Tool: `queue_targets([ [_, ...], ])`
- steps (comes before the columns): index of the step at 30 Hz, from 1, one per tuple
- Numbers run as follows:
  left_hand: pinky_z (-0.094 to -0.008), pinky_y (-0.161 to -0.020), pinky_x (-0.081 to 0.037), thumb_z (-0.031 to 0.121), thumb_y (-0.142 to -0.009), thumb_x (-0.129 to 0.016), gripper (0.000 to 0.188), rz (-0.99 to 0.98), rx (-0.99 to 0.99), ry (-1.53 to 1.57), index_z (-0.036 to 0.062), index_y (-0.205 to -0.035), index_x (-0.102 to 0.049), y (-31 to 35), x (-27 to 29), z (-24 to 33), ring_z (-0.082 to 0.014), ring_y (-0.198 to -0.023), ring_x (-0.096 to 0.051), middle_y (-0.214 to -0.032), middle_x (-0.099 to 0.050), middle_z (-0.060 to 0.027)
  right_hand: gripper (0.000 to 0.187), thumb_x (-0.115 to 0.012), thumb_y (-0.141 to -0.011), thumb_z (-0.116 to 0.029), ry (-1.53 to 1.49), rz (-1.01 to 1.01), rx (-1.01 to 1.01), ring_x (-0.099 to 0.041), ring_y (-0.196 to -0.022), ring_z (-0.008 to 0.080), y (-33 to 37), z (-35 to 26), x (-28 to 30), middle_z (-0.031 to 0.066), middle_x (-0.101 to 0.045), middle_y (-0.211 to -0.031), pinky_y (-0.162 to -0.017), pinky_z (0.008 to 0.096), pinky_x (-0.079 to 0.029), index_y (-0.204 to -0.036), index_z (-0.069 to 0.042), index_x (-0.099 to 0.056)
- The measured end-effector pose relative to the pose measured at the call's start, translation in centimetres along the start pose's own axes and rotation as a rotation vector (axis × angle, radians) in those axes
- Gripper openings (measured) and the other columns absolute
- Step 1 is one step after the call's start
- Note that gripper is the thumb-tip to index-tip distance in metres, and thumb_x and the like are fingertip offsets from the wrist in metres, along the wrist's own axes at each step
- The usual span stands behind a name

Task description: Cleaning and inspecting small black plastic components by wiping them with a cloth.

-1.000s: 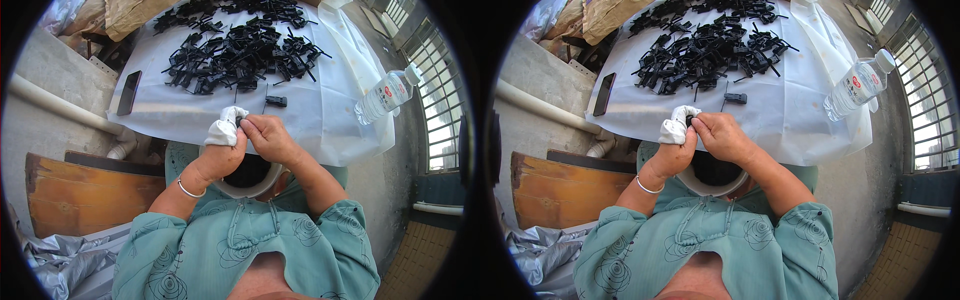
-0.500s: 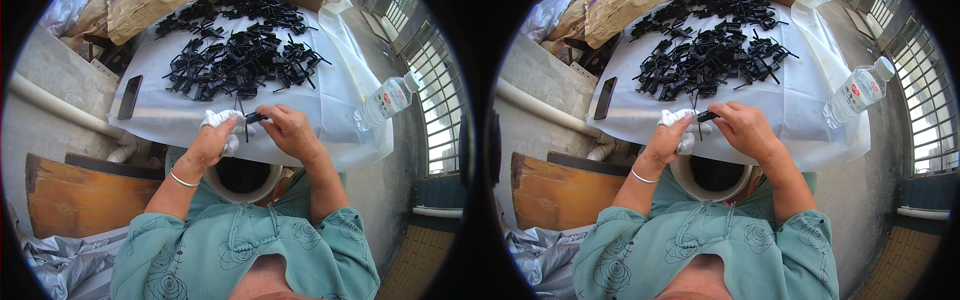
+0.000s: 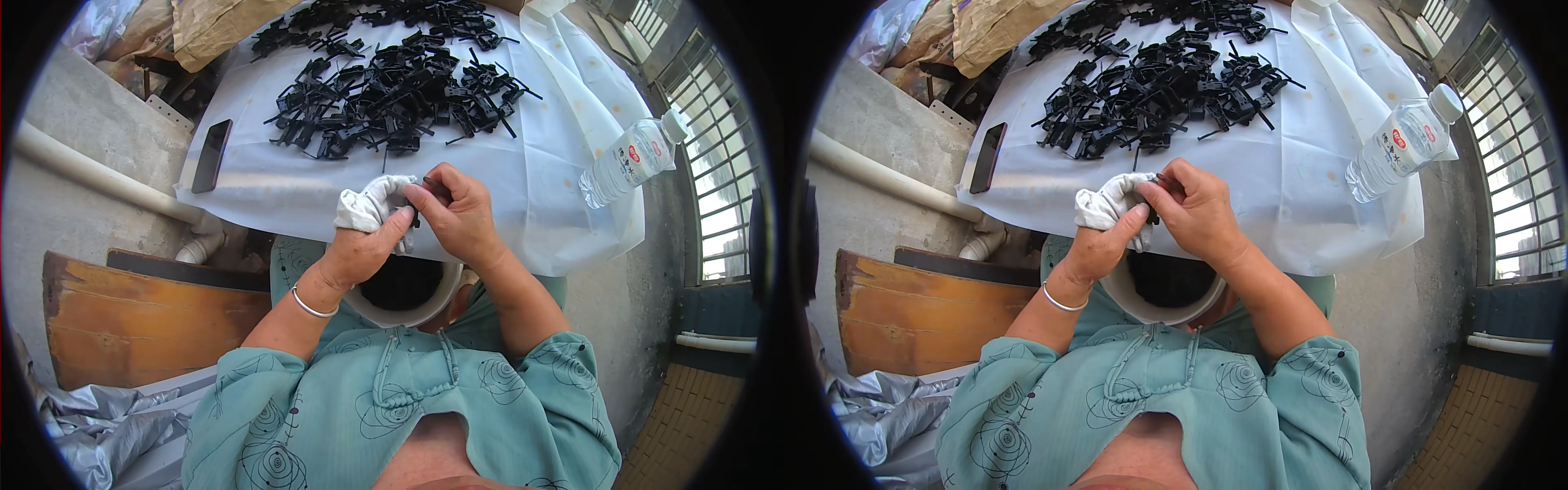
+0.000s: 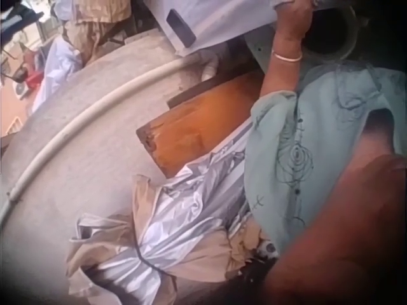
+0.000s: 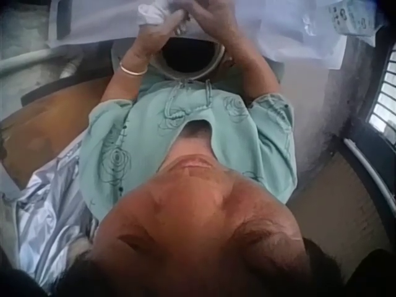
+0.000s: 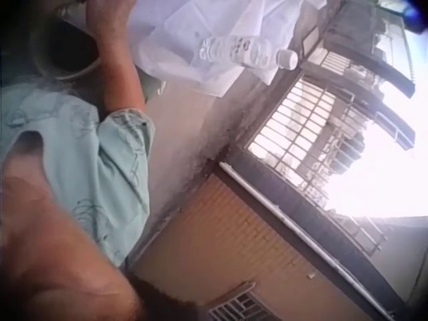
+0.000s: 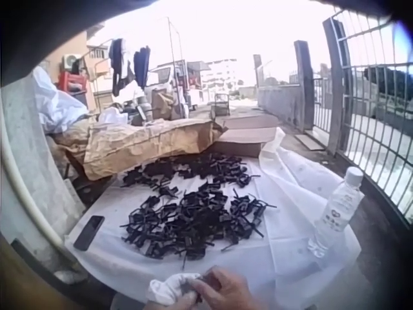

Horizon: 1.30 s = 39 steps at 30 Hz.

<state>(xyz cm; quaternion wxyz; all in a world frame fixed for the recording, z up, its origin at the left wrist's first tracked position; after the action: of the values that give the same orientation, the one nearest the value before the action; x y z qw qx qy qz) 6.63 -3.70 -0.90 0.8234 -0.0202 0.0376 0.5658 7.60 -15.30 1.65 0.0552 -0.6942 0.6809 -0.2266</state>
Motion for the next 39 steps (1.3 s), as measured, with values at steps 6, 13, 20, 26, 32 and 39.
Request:
queue_targets([
  [6, -0.0222, -0.061, -0.046, 0.003, -0.083, -0.055, 0.028, 0.123, -0.072, -0.140, -0.0030, -0.110, -0.050, 0.0, 1.0, 0.0, -0.0068, -0.070, -0.053, -0.086, -0.059, -0.0061, 0.021, -0.055, -0.089, -0.015, -0.110, -0.206, -0.080, -0.037, -0.055, 0.0089, 0.2, 0.8, -1.1, 0.0007, -0.045, -0.058, -0.050, 0.0255, -0.035, -0.075, 0.001, -0.053],
  [13, -0.0297, -0.075, -0.048, 0.003, -0.077, -0.059, 0.029, 0.261, -0.472, -0.726, -0.0051, -0.105, -0.056, 1.5, 0.2, 3.3, -0.0234, -0.083, -0.061, -0.094, -0.061, -0.0163, 0.025, -0.052, -0.090, -0.014, 0.072, -0.103, 0.030, -0.038, -0.053, 0.0173, 0.7, 0.3, -2.3, 0.0120, -0.042, -0.058, -0.051, 0.0309, -0.035, -0.070, 0.001, -0.049],
  [20, -0.0240, -0.061, -0.044, 0.008, -0.087, -0.055, 0.030, 0.126, -0.365, -0.272, 0.0025, -0.113, -0.042, -0.3, 1.7, 1.8, -0.0112, -0.066, -0.048, -0.082, -0.052, -0.0001, 0.016, -0.057, -0.086, -0.014, -0.095, -0.123, 0.004, -0.041, -0.050, 0.0206, 0.1, 0.3, -1.0, 0.0102, -0.050, -0.059, -0.050, 0.0298, -0.038, -0.079, 0.000, -0.058],
  [26, -0.0173, -0.051, -0.036, 0.007, -0.091, -0.046, 0.026, 0.149, -0.059, -0.020, 0.0044, -0.116, -0.042, -0.4, 2.5, 0.5, -0.0035, -0.059, -0.042, -0.082, -0.053, -0.0007, 0.012, -0.064, -0.079, -0.007, 0.159, -0.280, 0.174, -0.049, -0.053, 0.0170, 0.0, 0.0, -1.1, 0.0075, -0.055, -0.063, -0.053, 0.0264, -0.042, -0.088, -0.001, -0.063],
  [32, -0.0174, -0.050, -0.035, 0.007, -0.088, -0.042, 0.031, -0.084, 0.081, 0.114, 0.0027, -0.120, -0.041, 0.1, 0.2, -0.4, -0.0031, -0.058, -0.041, -0.080, -0.051, -0.0006, 0.011, -0.067, -0.077, -0.004, -0.091, -0.183, 0.060, -0.045, -0.053, 0.0089, -0.3, -0.4, -0.7, 0.0025, -0.052, -0.062, -0.050, 0.0210, -0.038, -0.084, -0.001, -0.059],
  [39, -0.0239, -0.061, -0.041, 0.002, -0.083, -0.045, 0.023, 0.020, -0.147, -0.132, 0.0015, -0.105, -0.048, -0.3, 0.9, 1.1, -0.0092, -0.070, -0.047, -0.084, -0.051, -0.0025, 0.014, -0.055, -0.087, -0.011, -0.011, -0.252, 0.093, -0.042, -0.053, 0.0170, -0.2, -0.4, -1.6, 0.0091, -0.051, -0.062, -0.052, 0.0289, -0.038, -0.079, 0.000, -0.053],
])
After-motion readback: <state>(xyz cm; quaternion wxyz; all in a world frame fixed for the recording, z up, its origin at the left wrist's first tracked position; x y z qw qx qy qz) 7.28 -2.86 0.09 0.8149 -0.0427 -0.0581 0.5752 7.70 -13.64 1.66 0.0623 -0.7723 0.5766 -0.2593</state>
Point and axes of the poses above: each hand's wrist, its own y-axis away from the middle knuckle, its own x-axis out of the back of the hand, z = x × y, the point moved 9 cm from there along -y, towards the middle knuckle
